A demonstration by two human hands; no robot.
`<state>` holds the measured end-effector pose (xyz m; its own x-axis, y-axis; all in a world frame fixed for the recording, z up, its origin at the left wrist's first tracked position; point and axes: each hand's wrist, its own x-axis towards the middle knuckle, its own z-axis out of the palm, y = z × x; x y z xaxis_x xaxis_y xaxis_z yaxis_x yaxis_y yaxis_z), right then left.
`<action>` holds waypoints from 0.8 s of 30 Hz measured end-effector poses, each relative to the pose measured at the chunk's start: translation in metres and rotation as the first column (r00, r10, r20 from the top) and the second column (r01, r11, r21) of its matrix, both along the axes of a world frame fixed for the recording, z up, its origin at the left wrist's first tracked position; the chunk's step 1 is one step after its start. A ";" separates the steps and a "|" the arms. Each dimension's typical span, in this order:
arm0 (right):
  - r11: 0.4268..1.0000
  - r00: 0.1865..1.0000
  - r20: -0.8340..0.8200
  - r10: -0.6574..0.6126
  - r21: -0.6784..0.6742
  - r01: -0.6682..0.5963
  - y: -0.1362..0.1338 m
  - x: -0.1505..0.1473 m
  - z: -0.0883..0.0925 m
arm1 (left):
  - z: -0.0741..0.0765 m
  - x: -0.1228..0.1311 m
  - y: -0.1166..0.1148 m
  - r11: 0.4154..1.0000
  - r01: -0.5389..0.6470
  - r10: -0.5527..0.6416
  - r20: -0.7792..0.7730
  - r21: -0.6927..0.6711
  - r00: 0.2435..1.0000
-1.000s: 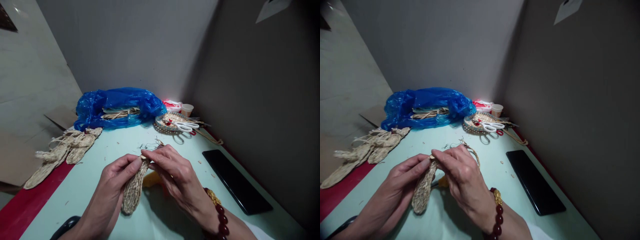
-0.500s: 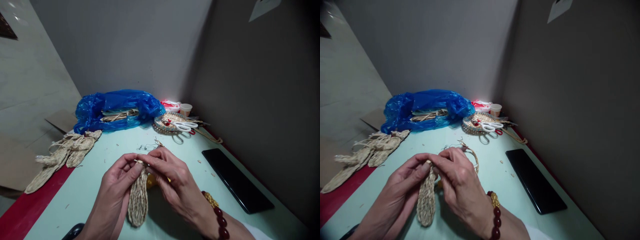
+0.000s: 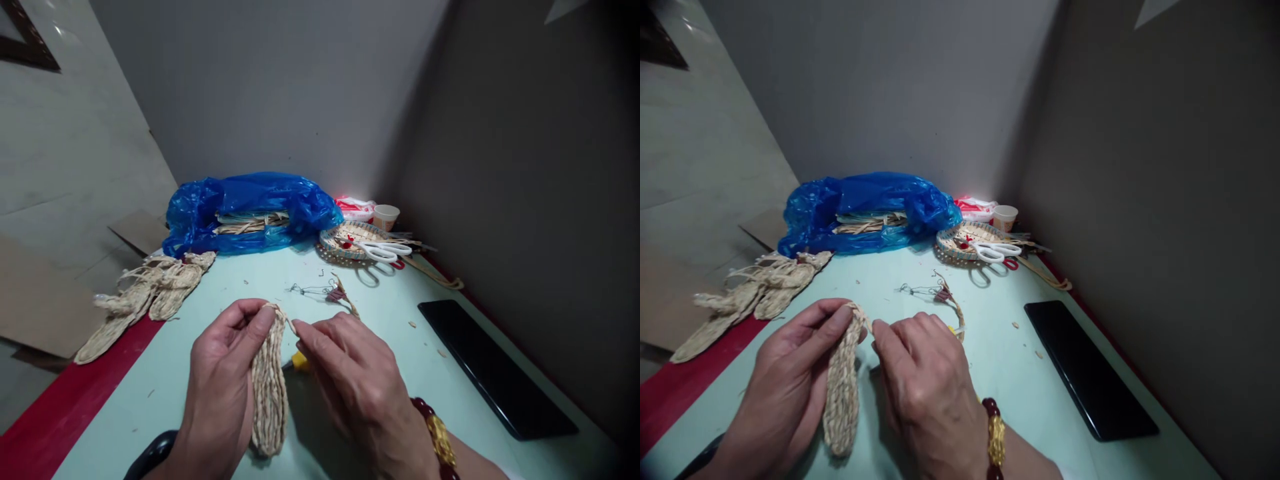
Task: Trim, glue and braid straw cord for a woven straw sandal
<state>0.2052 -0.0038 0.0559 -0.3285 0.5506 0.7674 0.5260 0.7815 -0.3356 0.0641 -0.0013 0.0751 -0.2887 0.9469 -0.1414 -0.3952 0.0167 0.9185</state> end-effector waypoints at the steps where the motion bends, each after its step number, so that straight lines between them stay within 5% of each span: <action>1: 1.000 1.000 0.023 -0.003 0.028 0.003 -0.001 -0.001 -0.001 | -0.001 0.000 0.001 1.000 -0.015 0.015 -0.009 0.015 1.000; 14: 0.969 0.978 0.186 -0.095 0.243 0.048 -0.008 -0.013 -0.001 | -0.013 0.000 0.000 0.997 -0.051 0.058 -0.115 0.060 0.992; 24: 0.988 0.938 0.337 -0.082 0.152 0.032 -0.012 -0.017 -0.007 | -0.012 0.006 0.003 0.996 -0.080 0.081 -0.025 0.045 0.996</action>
<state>0.1882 -0.0160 0.0484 -0.5558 0.4702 0.6856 0.6343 0.7729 -0.0158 0.0699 0.0014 0.0631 -0.3676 0.9255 -0.0910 -0.3685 -0.0551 0.9280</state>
